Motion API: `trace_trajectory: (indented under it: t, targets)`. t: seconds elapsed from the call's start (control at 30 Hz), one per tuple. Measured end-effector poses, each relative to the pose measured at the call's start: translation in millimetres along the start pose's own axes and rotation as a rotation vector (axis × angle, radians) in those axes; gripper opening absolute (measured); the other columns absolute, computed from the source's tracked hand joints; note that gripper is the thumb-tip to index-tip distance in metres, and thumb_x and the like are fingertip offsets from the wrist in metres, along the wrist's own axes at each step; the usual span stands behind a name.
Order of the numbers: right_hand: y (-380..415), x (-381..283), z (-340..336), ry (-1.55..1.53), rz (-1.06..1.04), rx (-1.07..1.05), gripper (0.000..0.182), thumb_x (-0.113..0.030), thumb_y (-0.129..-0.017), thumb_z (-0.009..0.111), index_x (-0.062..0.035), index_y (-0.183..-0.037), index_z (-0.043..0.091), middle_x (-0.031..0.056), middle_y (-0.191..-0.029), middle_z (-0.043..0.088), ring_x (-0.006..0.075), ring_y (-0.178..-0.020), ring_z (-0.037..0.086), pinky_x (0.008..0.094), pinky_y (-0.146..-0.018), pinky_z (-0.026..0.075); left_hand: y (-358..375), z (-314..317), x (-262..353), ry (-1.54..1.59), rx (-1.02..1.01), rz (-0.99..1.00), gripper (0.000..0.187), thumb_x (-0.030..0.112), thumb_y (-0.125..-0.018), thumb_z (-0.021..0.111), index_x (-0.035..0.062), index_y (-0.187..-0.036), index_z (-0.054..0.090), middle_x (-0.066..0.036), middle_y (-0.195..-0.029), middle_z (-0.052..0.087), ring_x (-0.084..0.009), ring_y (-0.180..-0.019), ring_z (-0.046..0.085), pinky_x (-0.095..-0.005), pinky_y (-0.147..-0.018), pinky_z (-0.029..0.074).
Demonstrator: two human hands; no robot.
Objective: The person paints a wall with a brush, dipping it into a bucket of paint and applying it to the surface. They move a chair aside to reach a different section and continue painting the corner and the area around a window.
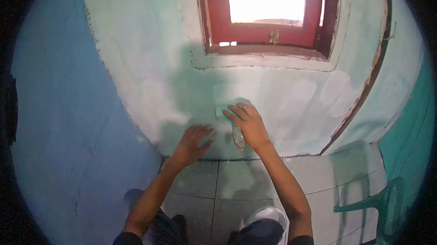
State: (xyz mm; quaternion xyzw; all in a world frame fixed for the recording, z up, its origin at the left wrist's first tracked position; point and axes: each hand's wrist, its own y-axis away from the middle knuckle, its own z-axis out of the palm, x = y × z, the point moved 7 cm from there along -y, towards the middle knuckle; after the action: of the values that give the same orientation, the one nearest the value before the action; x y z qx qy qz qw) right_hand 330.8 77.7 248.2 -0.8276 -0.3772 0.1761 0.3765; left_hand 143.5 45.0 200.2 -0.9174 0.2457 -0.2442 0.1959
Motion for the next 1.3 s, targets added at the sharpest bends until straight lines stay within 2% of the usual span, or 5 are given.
trace_trajectory:
  t: [0.23,0.5,0.8,1.1,1.3]
  targets:
    - [8,-8,24,0.159,0.103,0.074,0.054,-0.008,-0.081,0.062,-0.0204,-0.134,0.064,0.0041,-0.137,0.060,0.0313,-0.119,0.056,0.0445,-0.103,0.046,14,70,-27,0.271,-0.362,0.189,0.036,0.019,-0.093,0.070,0.0098,-0.127,0.066,-0.013,-0.128,0.067,-0.0295,-0.122,0.060,-0.0466,-0.110,0.039]
    - [75,-2,73,0.118,0.080,-0.486,0.052,-0.011,-0.083,0.060,-0.0172,-0.134,0.063,0.0039,-0.137,0.060,0.0295,-0.119,0.056,0.0437,-0.104,0.044,-12,9,-44,0.534,0.085,0.122,0.025,0.010,-0.089,0.070,0.0063,-0.114,0.073,-0.012,-0.120,0.071,-0.0326,-0.117,0.063,-0.0457,-0.104,0.046]
    - [-27,-15,15,0.353,-0.038,0.143,0.051,-0.013,-0.078,0.064,-0.0157,-0.129,0.068,0.0049,-0.136,0.062,0.0327,-0.111,0.057,0.0430,-0.096,0.048,-43,-18,-44,0.100,0.275,0.194,0.060,0.019,-0.093,0.063,0.0110,-0.149,0.047,-0.012,-0.166,0.027,-0.0301,-0.154,0.020,-0.0653,-0.120,0.002]
    - [84,3,94,0.166,-0.041,-0.425,0.052,-0.012,-0.084,0.056,-0.0165,-0.135,0.063,0.0050,-0.133,0.063,0.0302,-0.115,0.058,0.0421,-0.102,0.046,-41,-7,-58,-0.149,0.163,0.163,0.063,0.019,-0.095,0.059,0.0179,-0.155,0.041,-0.003,-0.168,0.024,-0.0227,-0.156,0.017,-0.0757,-0.115,-0.005]
    - [-16,-9,6,0.292,-0.015,0.119,0.046,-0.017,-0.082,0.061,-0.0156,-0.127,0.069,0.0046,-0.133,0.065,0.0310,-0.111,0.059,0.0429,-0.096,0.048,-30,-2,-52,-0.111,0.113,0.164,0.062,0.018,-0.096,0.058,0.0199,-0.155,0.040,-0.004,-0.169,0.020,-0.0240,-0.156,0.015,-0.0747,-0.115,-0.007]
